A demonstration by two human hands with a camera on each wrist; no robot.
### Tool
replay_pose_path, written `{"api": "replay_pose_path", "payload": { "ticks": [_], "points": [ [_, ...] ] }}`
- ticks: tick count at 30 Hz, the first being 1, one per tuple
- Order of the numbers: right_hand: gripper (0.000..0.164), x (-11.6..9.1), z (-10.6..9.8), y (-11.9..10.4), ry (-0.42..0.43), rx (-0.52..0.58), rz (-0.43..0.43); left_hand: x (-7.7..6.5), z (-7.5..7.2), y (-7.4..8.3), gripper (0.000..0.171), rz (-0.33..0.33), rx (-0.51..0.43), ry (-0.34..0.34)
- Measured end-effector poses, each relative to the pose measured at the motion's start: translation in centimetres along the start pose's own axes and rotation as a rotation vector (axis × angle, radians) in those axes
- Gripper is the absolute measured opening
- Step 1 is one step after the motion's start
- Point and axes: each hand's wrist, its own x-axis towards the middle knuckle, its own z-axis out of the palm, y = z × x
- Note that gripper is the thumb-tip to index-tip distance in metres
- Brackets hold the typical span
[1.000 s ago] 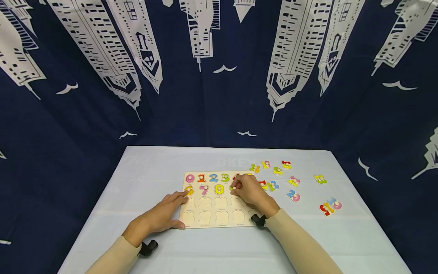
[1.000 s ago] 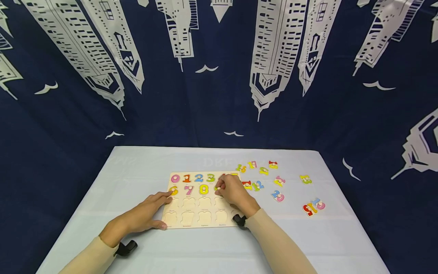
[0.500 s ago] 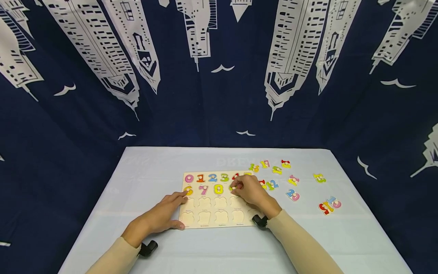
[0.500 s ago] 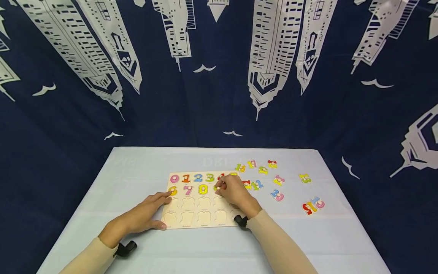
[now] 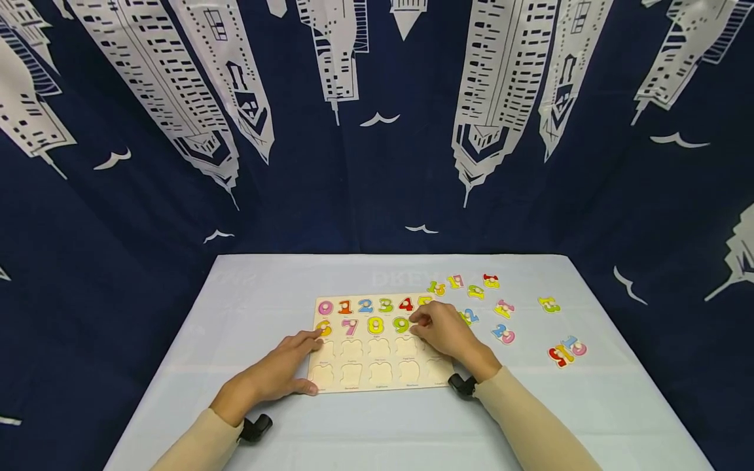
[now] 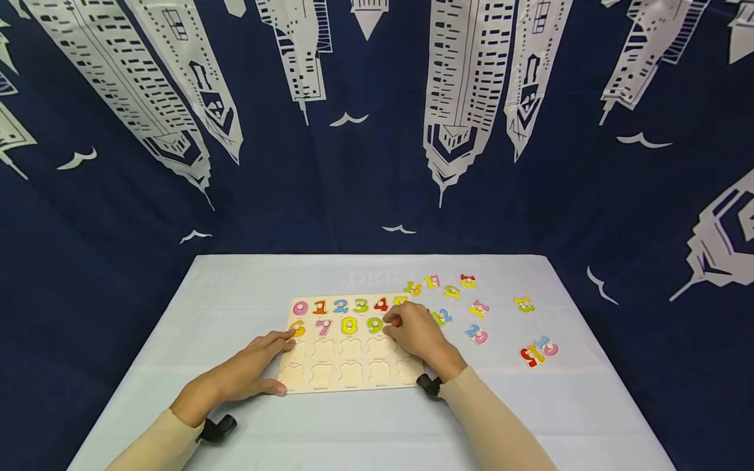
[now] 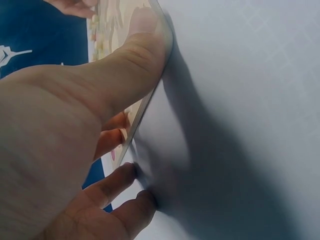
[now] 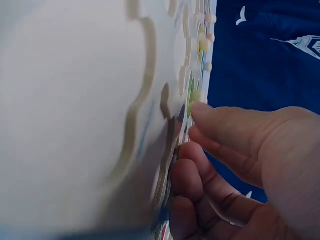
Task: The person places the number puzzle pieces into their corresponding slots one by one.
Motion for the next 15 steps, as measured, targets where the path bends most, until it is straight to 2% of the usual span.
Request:
{"api": "replay_pose_path", "payload": {
  "ticks": [7,15],
  "points": [
    [0.012,-2.3,-1.9,1.8,0.093,-0.004,-0.002,0.1,0.3,0.1,0.092,-0.002,0.002,0.000],
    [0.011,-5.4,-5.0,5.0,0.184,-0.073,0.060,0.1,0.1,0.1,0.092,0.005,0.004,-0.004]
  ]
}}
